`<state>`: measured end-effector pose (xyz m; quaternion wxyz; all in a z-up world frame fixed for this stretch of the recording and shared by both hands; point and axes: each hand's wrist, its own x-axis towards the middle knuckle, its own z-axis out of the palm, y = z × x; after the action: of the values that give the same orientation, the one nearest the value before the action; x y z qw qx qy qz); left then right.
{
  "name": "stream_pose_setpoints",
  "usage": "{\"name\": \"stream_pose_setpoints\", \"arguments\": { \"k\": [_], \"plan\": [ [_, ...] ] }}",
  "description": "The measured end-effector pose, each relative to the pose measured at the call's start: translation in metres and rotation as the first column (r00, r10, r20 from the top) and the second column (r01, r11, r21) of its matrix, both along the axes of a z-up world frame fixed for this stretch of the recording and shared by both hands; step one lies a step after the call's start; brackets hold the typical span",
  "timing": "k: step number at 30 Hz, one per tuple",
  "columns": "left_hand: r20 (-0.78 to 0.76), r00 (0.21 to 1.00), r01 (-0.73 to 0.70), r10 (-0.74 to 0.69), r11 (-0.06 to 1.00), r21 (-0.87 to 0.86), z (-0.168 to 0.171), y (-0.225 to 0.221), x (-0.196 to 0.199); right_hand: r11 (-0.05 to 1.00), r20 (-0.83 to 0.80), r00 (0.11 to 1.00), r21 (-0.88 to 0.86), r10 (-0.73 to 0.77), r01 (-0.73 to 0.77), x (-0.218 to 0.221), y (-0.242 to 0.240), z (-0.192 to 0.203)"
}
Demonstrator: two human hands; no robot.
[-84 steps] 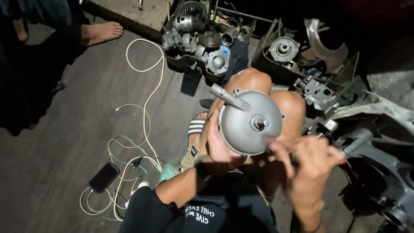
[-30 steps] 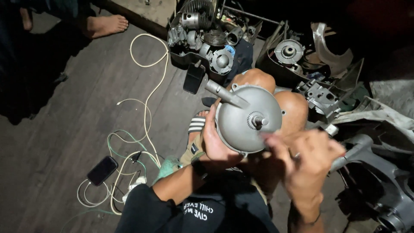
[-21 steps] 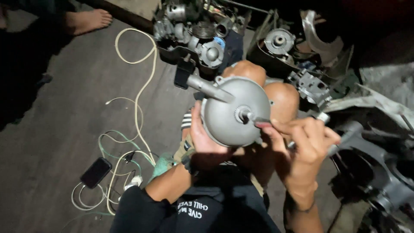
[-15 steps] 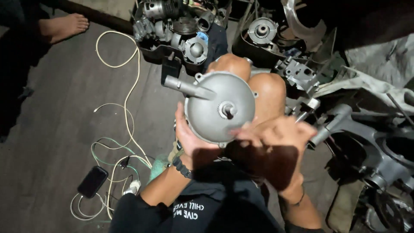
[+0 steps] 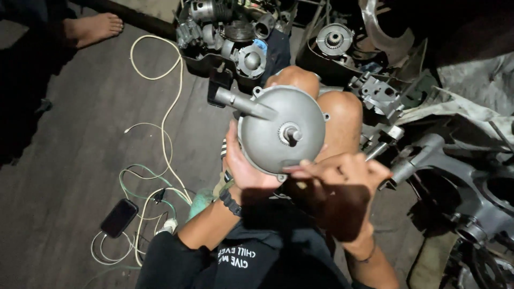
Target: A person is sitting on the floor brushing a circular metal housing part with a small brush to clean it.
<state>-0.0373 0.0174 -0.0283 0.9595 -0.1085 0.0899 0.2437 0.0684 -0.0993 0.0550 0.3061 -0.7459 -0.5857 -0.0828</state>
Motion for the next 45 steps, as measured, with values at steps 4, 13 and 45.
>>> {"name": "stream_pose_setpoints", "arguments": {
  "k": [4, 13, 45],
  "plan": [
    [-0.065, 0.997, -0.036, 0.04, 0.997, 0.068, 0.0, 0.0, -0.003, 0.982, -0.117, 0.975, -0.041, -0.188, 0.184, 0.005, 0.002, 0.014],
    [-0.063, 0.996, -0.065, 0.069, 0.996, 0.064, -0.001, -0.001, -0.005, 0.983, -0.022, 0.984, -0.043, -0.178, 0.177, 0.003, -0.001, 0.01],
    [0.012, 0.999, -0.043, 0.043, 0.999, 0.0, -0.025, -0.003, -0.001, 0.989, -0.061, 0.988, -0.05, -0.14, 0.137, -0.002, 0.01, 0.018]
  ]
}}
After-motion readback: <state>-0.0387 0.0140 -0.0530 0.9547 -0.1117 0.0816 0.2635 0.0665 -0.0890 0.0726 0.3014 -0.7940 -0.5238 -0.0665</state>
